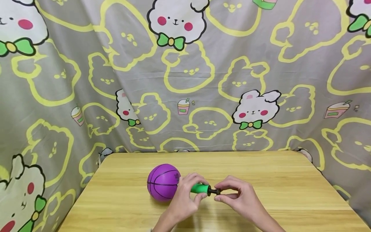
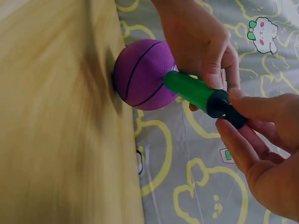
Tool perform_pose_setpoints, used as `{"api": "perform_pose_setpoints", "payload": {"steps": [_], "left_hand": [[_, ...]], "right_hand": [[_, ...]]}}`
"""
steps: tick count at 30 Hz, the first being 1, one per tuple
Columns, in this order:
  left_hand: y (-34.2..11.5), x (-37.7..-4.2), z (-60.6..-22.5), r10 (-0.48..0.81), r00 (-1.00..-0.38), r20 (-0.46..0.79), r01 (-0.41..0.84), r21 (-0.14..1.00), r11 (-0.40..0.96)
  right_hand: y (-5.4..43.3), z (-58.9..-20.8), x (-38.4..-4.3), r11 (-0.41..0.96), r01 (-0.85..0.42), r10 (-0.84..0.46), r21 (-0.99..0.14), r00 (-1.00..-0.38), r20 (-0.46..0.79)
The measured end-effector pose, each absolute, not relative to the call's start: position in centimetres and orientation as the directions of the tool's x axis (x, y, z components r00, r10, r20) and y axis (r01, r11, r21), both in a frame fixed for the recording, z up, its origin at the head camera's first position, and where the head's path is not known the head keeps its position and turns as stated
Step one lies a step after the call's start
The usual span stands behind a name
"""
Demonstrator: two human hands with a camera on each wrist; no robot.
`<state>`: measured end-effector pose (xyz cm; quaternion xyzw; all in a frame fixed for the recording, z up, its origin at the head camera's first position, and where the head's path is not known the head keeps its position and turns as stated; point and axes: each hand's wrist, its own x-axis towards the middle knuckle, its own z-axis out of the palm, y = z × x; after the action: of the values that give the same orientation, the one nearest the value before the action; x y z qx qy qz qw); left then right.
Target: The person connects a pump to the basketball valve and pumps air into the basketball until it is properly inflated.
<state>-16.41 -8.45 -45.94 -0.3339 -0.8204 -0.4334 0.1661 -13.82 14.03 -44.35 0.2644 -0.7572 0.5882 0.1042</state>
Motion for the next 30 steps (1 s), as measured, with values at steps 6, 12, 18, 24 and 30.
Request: {"api": "perform_pose_setpoints", "payload": {"steps": [6, 12, 18, 24, 30], "left_hand": [[-8.8, -16.9, -45.5, 0.415, -0.724, 0.551, 0.689, 0.603, 0.403], [-9.5, -17.4, -45.2, 0.381, -0.718, 0.583, 0.696, 0.597, 0.399], [-10.5, -18.0, -44.9, 0.358, -0.689, 0.631, 0.723, 0.560, 0.404], [-11.7, -18.3, -44.7, 0.325, -0.693, 0.644, 0.715, 0.553, 0.428], [-11.6, -18.3, -44.9, 0.344, -0.683, 0.645, 0.724, 0.533, 0.438]], "right_hand": [[14.7, -43.8, -13.9, 0.136, -0.523, -0.324, -0.841, -0.826, 0.461], [15.7, -42.7, -13.8, 0.143, -0.529, -0.314, -0.837, -0.826, 0.468], [16.7, -41.7, -13.8, 0.154, -0.525, -0.321, -0.837, -0.828, 0.460], [17.9, -40.8, -13.8, 0.151, -0.535, -0.330, -0.831, -0.820, 0.467], [18.7, -40.5, -13.8, 0.146, -0.545, -0.337, -0.826, -0.812, 0.476]]}}
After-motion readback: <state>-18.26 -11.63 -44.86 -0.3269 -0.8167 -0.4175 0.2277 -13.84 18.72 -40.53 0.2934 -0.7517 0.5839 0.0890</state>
